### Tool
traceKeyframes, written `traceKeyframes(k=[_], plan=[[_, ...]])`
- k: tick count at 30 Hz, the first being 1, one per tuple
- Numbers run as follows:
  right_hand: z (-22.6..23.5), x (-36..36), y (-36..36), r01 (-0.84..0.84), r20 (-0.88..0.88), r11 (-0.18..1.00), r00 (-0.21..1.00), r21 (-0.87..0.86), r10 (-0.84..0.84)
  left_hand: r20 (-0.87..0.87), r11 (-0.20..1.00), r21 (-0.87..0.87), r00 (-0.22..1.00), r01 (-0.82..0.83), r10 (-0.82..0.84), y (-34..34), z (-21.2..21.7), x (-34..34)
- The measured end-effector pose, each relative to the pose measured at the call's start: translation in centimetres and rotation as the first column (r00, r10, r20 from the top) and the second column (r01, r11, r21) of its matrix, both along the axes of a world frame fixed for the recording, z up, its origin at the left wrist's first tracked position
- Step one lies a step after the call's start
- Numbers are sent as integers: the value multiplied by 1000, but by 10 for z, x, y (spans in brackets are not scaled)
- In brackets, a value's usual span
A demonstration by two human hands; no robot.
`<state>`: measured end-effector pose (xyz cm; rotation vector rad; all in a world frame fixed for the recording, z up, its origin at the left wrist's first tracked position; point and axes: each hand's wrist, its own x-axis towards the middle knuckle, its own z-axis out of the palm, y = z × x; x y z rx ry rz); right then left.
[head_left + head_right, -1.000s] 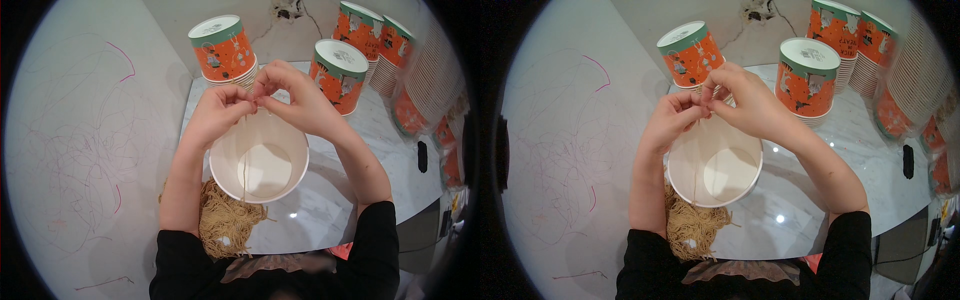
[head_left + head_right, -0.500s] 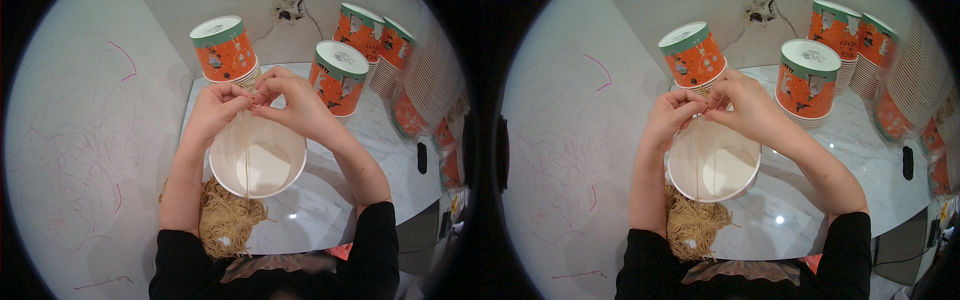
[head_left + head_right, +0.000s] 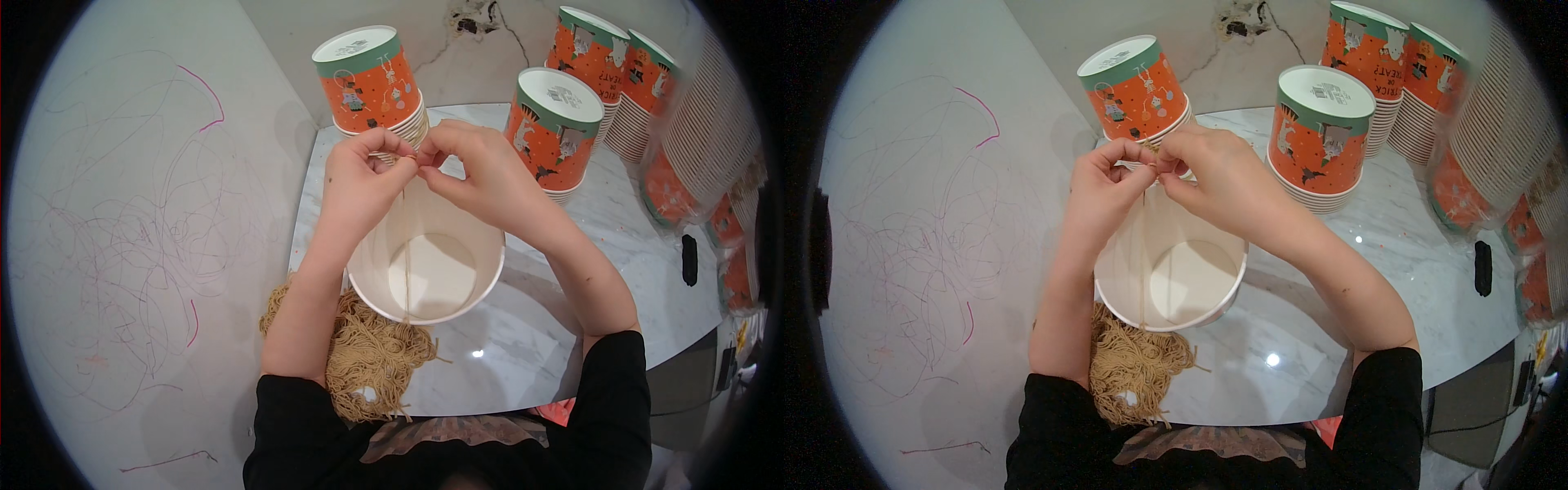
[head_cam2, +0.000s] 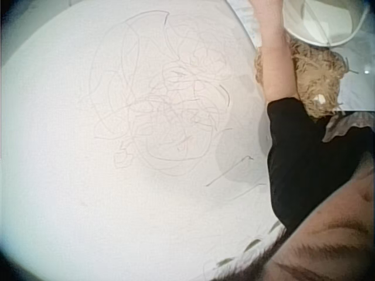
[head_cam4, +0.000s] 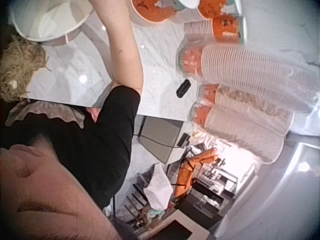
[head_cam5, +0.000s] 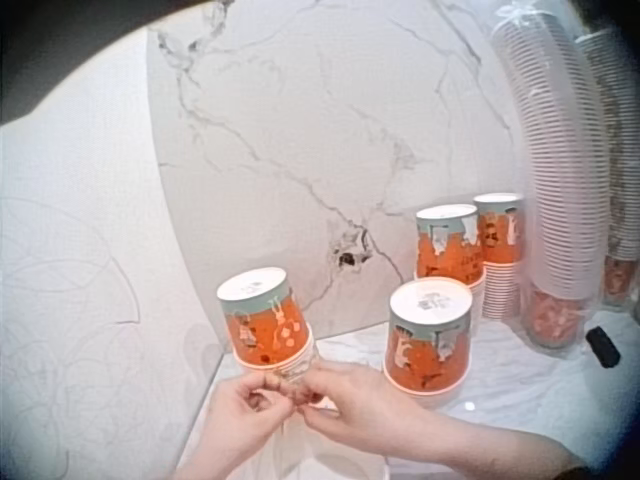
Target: Attaching and tying thin strings to the edges of decorative paper cups.
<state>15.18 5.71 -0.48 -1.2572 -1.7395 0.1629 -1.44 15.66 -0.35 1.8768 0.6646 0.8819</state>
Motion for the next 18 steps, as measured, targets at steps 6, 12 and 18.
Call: traceKeyframes(k=[6, 12, 18], plan=[[0, 2, 0, -1, -10, 1000, 1000, -25, 1, 49, 998, 56, 998, -32, 29, -5, -2, 3], [-1, 3, 6, -71, -216, 997, 974, -3, 68, 99, 994, 76, 993, -78, 71, -19, 5, 4], [12, 4, -3, -90, -260, 990, 959, 112, 116, 355, 997, 73, 935, -18, -9, -37, 8, 7]])
